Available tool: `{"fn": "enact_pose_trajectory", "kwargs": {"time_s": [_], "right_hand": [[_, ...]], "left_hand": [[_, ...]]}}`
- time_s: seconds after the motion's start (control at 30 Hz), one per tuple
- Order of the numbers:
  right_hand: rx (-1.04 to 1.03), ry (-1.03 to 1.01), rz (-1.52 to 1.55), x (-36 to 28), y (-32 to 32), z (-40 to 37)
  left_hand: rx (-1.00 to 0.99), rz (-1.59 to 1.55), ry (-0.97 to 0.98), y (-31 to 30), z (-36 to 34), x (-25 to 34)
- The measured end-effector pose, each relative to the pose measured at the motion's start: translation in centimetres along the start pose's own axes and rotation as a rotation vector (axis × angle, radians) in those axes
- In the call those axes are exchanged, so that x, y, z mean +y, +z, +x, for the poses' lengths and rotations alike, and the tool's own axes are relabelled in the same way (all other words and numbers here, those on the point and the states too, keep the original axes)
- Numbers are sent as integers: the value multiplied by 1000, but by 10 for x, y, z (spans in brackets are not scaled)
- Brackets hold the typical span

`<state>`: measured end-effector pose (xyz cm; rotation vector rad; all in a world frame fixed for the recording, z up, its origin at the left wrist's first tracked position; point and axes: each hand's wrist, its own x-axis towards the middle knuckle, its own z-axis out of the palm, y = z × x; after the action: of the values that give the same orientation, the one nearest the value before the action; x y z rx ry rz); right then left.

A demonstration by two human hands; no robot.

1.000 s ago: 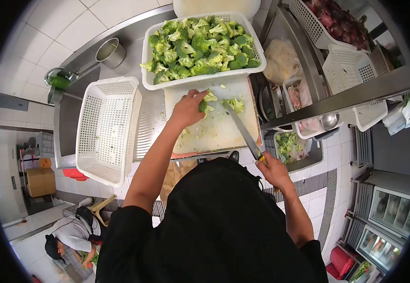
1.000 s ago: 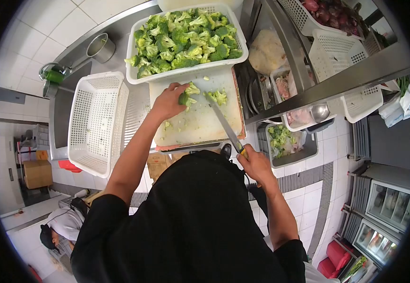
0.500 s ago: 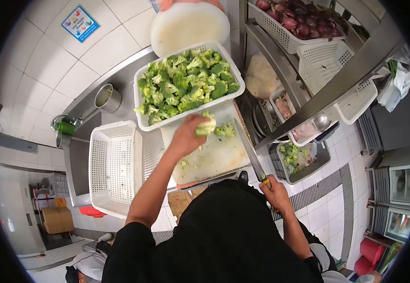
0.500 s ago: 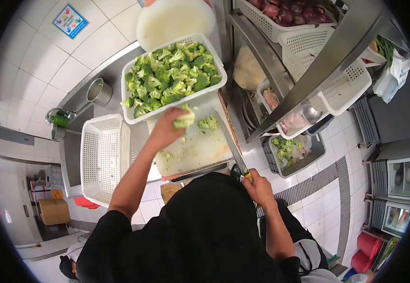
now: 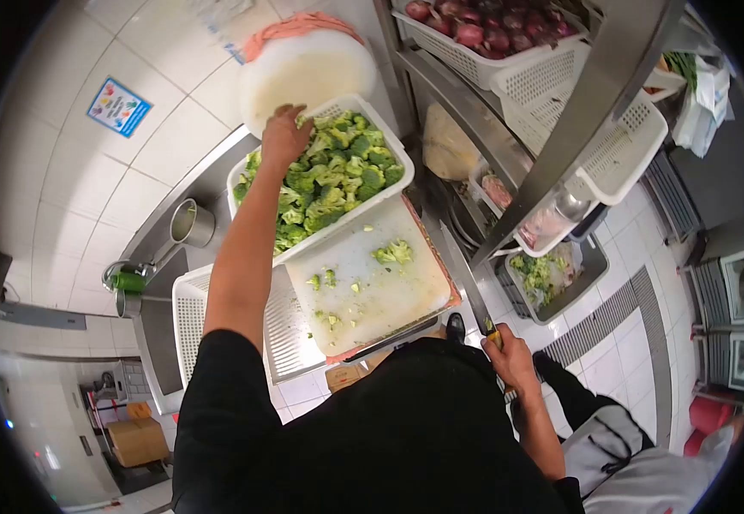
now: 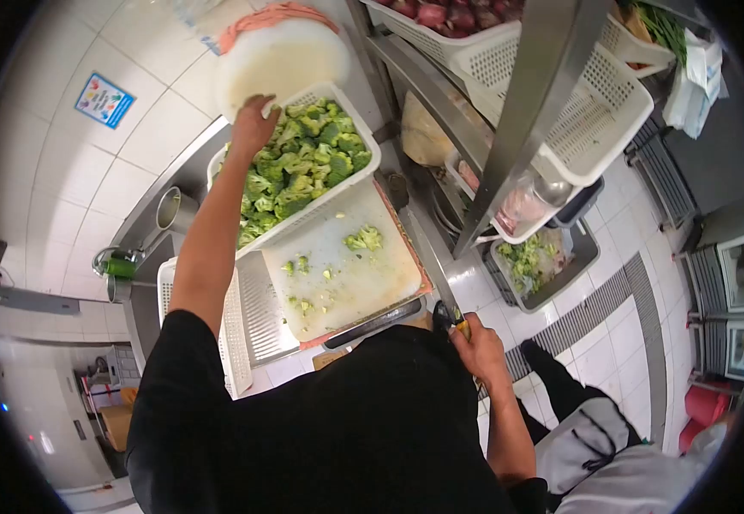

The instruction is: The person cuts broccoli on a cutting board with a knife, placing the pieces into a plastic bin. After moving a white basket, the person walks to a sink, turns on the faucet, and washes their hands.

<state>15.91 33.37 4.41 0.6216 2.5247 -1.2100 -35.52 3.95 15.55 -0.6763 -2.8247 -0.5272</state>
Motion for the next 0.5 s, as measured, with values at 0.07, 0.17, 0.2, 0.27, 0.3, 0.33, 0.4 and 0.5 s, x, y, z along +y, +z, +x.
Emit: {"fn": "enact_pose_trajectory", "kwargs": {"time_s": [0.07, 0.17, 0.2, 0.27, 0.3, 0.33, 0.4, 0.5], "right_hand": [[11, 42, 31, 9, 4, -5], [-41, 105, 82, 13, 3, -4], [-47, 107, 79, 13, 5, -3], [16, -14, -14, 14, 5, 3], [18, -13, -21, 12, 3, 6], [3, -13, -28, 9, 0, 10], [-18, -1, -44, 2, -3, 17], [26, -69, -47, -4, -12, 19]], "left_hand": [[309, -195, 112, -13, -37, 74], [-238, -282, 197, 19, -124, 127], [-310, -179, 427, 45, -147, 125], [-488, -101, 259, 75, -183, 126], [-485, -108, 258, 84, -196, 121], [-535, -95, 235, 94, -208, 116], [-556, -166, 216, 126, -230, 93], [-422, -179, 188, 157, -262, 83]]}}
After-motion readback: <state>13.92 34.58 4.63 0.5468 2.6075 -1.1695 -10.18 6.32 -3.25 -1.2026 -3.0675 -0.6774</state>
